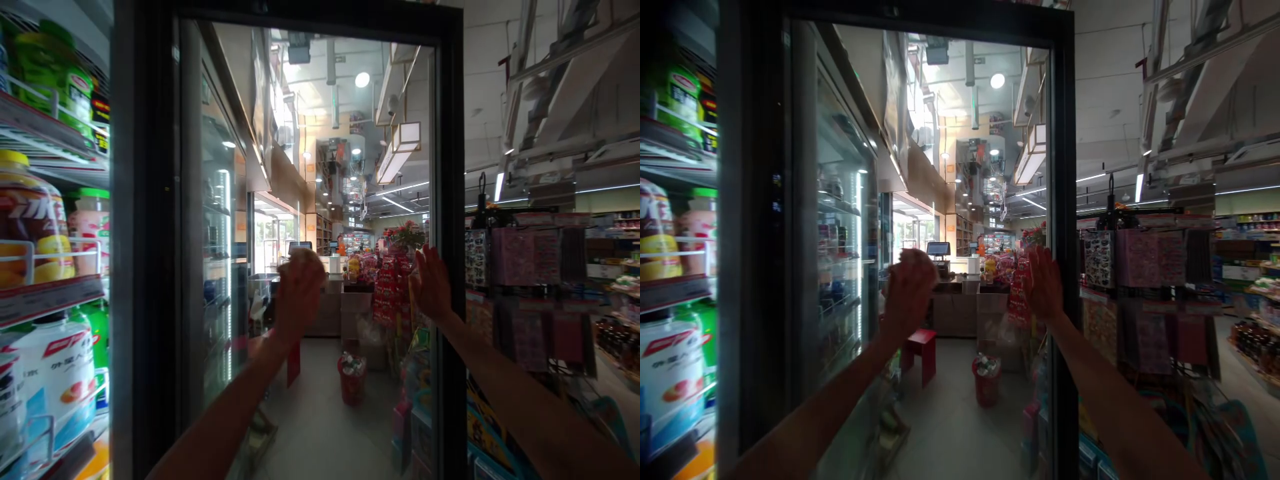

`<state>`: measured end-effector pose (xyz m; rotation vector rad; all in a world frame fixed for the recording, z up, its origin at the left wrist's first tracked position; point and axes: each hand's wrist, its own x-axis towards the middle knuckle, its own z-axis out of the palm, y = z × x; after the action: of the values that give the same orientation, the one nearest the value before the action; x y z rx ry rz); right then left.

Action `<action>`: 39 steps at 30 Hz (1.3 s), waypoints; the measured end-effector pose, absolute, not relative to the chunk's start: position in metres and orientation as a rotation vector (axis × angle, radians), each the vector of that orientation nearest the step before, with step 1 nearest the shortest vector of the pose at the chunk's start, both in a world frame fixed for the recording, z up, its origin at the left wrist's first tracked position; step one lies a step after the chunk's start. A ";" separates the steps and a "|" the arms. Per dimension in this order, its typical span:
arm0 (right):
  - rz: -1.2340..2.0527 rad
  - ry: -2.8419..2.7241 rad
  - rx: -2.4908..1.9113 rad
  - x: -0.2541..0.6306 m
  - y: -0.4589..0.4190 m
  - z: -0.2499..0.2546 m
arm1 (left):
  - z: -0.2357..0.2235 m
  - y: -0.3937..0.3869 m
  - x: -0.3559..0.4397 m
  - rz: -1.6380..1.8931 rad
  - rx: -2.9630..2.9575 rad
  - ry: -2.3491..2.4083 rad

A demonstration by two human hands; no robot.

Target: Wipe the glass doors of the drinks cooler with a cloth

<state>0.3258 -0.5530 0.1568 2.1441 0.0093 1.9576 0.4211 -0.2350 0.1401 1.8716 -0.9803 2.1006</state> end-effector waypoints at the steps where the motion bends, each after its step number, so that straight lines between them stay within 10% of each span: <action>1: 1.957 0.014 2.138 0.325 -0.553 0.157 | 0.126 -0.260 0.412 2.119 1.875 -1.168; 6: 1.962 0.044 2.110 0.324 -0.553 0.157 | 0.086 -0.307 0.393 2.020 1.938 -1.826; 15: 1.963 0.006 2.156 0.322 -0.550 0.156 | 0.113 -0.157 0.450 1.941 1.753 -0.406; 22: 1.960 0.040 2.154 0.319 -0.553 0.155 | 0.051 -0.258 0.407 2.014 1.944 -1.758; 31: 1.965 -0.013 2.125 0.311 -0.546 0.155 | 0.096 -0.153 0.445 1.955 1.751 -0.433; 39: 1.956 0.022 2.136 0.302 -0.544 0.155 | 0.060 -0.279 0.387 1.983 1.937 -1.765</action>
<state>0.3020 -0.5441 0.1555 2.1361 0.0217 1.9561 0.3868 -0.2789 0.0600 1.9373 -1.7649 1.9833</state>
